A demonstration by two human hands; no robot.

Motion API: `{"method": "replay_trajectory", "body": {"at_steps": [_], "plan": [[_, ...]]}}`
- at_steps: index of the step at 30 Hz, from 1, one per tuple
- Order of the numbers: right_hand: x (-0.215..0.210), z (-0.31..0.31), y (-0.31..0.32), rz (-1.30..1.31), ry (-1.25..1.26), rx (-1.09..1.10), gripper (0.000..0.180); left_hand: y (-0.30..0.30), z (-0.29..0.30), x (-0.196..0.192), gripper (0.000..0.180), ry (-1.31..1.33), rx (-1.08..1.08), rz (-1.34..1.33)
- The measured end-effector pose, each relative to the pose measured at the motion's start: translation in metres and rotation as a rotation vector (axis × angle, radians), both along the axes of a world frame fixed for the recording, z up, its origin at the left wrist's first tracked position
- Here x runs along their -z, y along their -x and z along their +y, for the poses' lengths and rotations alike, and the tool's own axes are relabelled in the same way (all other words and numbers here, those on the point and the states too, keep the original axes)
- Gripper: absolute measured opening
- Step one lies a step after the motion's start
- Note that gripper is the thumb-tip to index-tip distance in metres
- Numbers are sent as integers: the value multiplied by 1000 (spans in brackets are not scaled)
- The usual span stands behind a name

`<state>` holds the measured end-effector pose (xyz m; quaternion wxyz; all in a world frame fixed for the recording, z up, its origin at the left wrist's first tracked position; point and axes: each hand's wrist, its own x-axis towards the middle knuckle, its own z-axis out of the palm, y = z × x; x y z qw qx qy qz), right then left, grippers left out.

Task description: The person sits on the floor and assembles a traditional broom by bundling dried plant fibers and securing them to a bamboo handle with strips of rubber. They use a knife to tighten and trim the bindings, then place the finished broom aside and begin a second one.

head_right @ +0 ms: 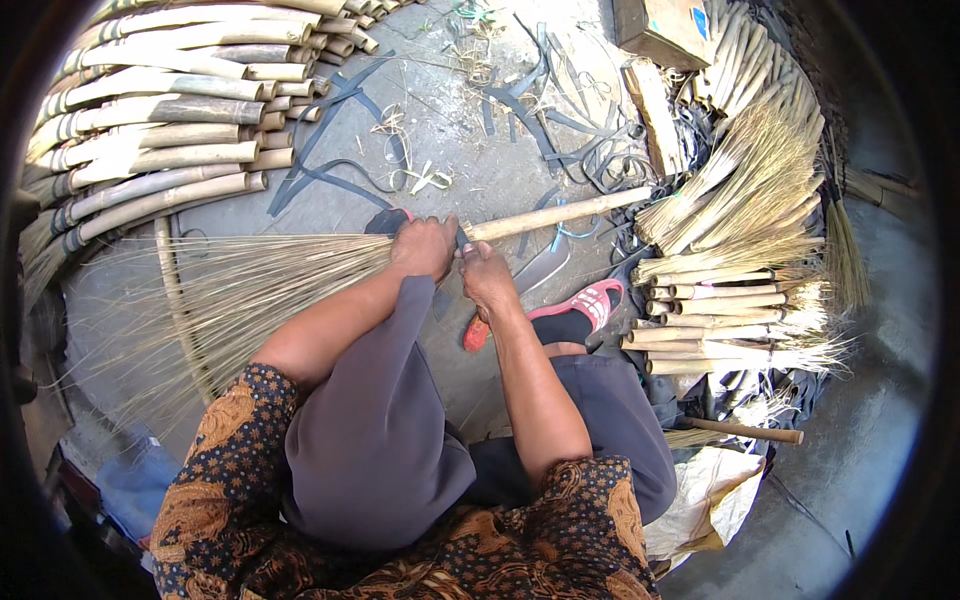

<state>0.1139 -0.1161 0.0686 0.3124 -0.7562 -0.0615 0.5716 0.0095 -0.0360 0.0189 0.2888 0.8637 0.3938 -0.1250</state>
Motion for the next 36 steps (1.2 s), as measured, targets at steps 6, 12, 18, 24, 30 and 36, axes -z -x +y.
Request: {"method": "replay_trajectory", "body": {"at_steps": [6,12,18,24,30,36], "plan": [[13,16,-14,-26,9,-133,25,4,2,4,25,19,-36,-64],[13,73,-58,-97,2,-115,28,5,-1,5,21,-20,-27,-26],[-5,111,-115,-242,-507,167,40,7,10,-6,19,36,-3,27],[55,2,-240,-860,-157,123,35,15,23,-13,26,72,-62,78],[94,-98,-297,-1238,228,-304,31,12,32,-18,48,121,-147,148],[97,-83,-315,-1267,357,-686,40,10,30,-18,52,128,-159,149]]}}
